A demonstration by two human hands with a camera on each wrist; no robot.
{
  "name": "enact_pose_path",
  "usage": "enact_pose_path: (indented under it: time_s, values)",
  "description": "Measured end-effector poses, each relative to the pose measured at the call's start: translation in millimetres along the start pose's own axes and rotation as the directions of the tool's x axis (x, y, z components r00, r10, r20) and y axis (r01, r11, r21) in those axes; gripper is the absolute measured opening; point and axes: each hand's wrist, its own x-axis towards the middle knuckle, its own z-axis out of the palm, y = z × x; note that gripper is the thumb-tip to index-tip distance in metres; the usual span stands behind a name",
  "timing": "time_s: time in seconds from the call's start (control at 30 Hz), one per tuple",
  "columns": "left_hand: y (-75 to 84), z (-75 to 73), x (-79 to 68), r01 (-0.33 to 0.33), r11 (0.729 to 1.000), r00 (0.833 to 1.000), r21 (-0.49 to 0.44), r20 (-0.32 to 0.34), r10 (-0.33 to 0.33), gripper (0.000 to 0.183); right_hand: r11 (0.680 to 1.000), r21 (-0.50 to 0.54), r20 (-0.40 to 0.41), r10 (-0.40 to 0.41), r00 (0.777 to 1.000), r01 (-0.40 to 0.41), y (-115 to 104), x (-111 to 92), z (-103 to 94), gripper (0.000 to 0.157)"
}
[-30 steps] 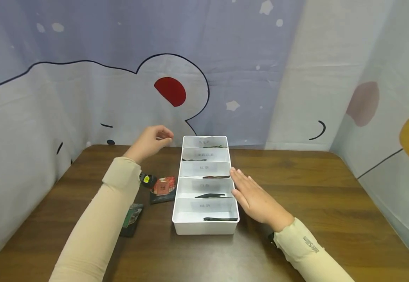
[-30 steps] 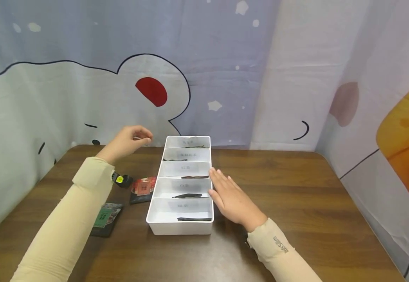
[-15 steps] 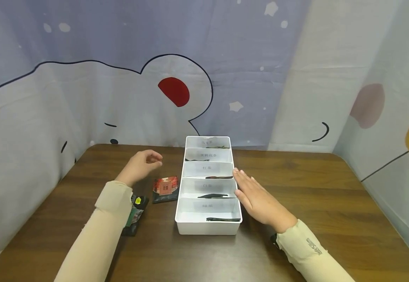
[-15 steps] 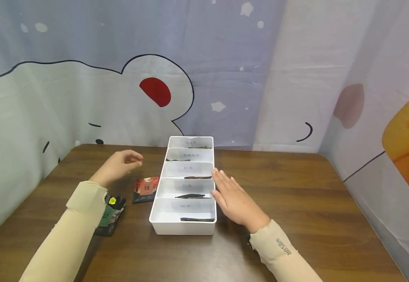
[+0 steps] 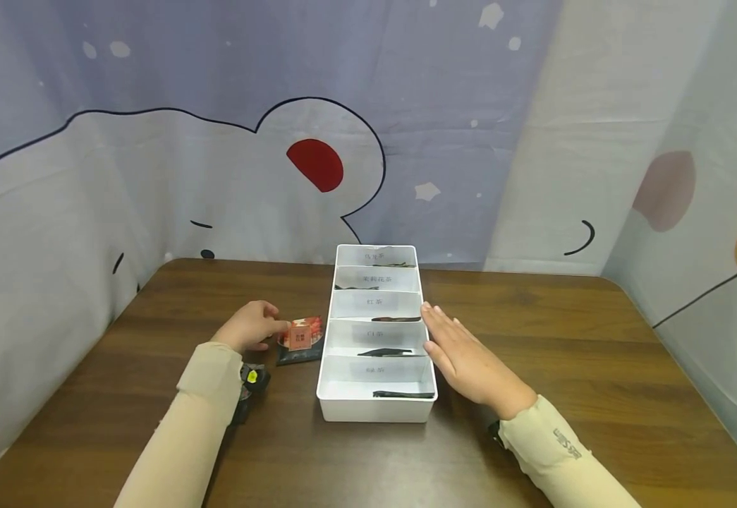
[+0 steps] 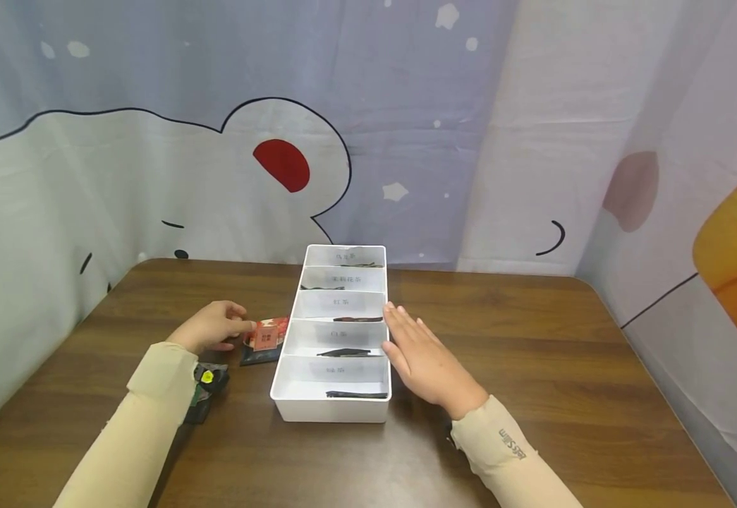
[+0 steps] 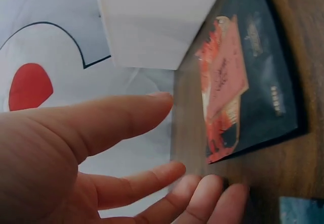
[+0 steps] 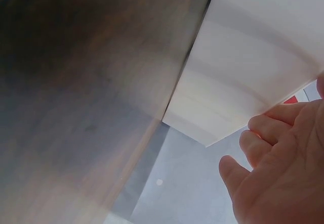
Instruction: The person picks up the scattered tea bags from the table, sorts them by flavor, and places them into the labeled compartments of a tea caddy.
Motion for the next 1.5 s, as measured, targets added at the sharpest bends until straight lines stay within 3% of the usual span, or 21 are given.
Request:
enact_pose_path:
  time_s: [0.2,0.33,0.47,0.7,0.8,1.0,1.17,1.33,1.5]
  values:
    - [5.0,10.3,4.3,0.051,0.99,0.998,0.128,-0.045,-0.046,0.061,1.0,-0.001,-0.004,-0.006,1.0,0.006,1,0,0.7,0.059]
    - [11.9,16.4,5.8,0.05,0.97,0.997,0.24,-0.062,-0.036,0.047,1.0,0.001,-0.006,-0.012,1.0,0.012,1,0,1.0,0.059]
    - [17.2,22.3,6.7,0.066,0.96,0.997,0.271,-0.067,-0.05,0.041,1.0,0.005,-0.003,-0.017,1.0,0.017,2,1,1.1,0.059]
    - [21.1,26.7,11.2,0.096,0.957,0.993,0.275,-0.09,-0.074,0.081,1.0,0.006,-0.006,-0.016,1.0,0.016,3,2,1.8,0.06]
    - [19.8,25.4,12.1,0.093,0.958,0.994,0.271,-0.087,-0.072,0.083,1.0,0.006,-0.005,-0.015,1.0,0.015,3,2,1.8,0.06]
    - [14.5,19.4,11.0,0.052,0.979,0.996,0.196,-0.075,-0.038,0.065,1.0,0.007,0.0,-0.012,1.0,0.012,3,1,2.1,0.06]
    - [7.7,14.0,13.8,0.036,0.999,0.999,0.032,-0.039,-0.035,0.068,1.0,0.008,-0.001,-0.01,1.0,0.01,2,1,1.3,0.06]
    - [4.5,12.3,17.9,0.048,0.994,0.998,-0.1,-0.025,-0.05,0.056,1.0,0.008,-0.004,-0.013,1.0,0.013,1,1,1.2,0.06]
    - [6.3,9.2,16.0,0.001,0.99,1.0,-0.142,-0.027,-0.005,0.046,1.0,0.014,-0.015,-0.019,1.0,0.019,0,1,0.8,0.059]
